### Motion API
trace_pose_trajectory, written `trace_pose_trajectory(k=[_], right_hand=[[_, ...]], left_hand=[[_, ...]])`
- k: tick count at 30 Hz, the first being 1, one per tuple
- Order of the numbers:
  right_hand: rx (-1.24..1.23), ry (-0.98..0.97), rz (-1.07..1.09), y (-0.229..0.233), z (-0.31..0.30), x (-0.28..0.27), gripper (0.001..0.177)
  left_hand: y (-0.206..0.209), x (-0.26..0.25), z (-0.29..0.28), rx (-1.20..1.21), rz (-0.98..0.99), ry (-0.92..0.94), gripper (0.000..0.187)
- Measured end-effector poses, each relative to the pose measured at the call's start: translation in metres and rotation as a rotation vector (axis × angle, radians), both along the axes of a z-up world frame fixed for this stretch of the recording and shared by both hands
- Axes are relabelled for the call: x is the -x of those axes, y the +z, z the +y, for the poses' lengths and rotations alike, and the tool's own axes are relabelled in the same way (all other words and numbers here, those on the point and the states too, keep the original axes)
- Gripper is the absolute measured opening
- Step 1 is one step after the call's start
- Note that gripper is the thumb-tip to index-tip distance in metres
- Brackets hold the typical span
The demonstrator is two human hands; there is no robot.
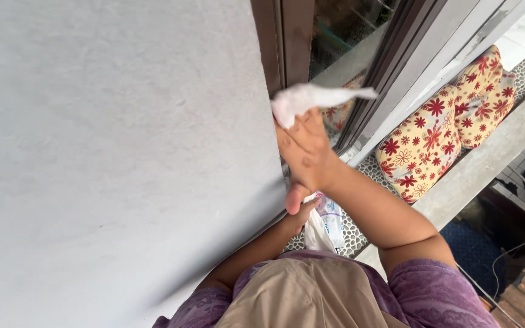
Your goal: Wiping down a window frame and glass using wet wipes.
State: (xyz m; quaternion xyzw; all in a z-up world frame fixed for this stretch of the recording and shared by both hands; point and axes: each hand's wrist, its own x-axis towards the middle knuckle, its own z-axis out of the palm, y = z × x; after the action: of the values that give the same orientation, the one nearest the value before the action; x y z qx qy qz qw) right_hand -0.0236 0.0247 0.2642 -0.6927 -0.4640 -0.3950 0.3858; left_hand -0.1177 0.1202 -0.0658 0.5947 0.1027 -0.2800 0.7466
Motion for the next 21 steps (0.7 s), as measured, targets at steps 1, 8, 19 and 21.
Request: trace_pose_trajectory(k=[1, 8, 19, 21], right_hand=[[0.031, 0.002, -0.050, 0.019, -0.002, -0.005, 0.131], [0.077, 0.013, -0.183, 0.095, -0.008, -0.038, 0.130], [-0.052, 0.034, 0.598, -0.143, -0.004, 0.047, 0.107], [-0.032, 0.069, 0.762, -0.189, -0.004, 0.070, 0.107]], left_hand=[[-0.007, -0.001, 0.000, 0.005, 0.033, -0.011, 0.063], [-0.002, -0.005, -0.012, 0.046, 0.223, 0.002, 0.061], [-0.016, 0.001, -0.009, -0.086, 0.189, -0.062, 0.056], [-0.019, 0.002, -0.009, -0.116, 0.221, -0.073, 0.056]])
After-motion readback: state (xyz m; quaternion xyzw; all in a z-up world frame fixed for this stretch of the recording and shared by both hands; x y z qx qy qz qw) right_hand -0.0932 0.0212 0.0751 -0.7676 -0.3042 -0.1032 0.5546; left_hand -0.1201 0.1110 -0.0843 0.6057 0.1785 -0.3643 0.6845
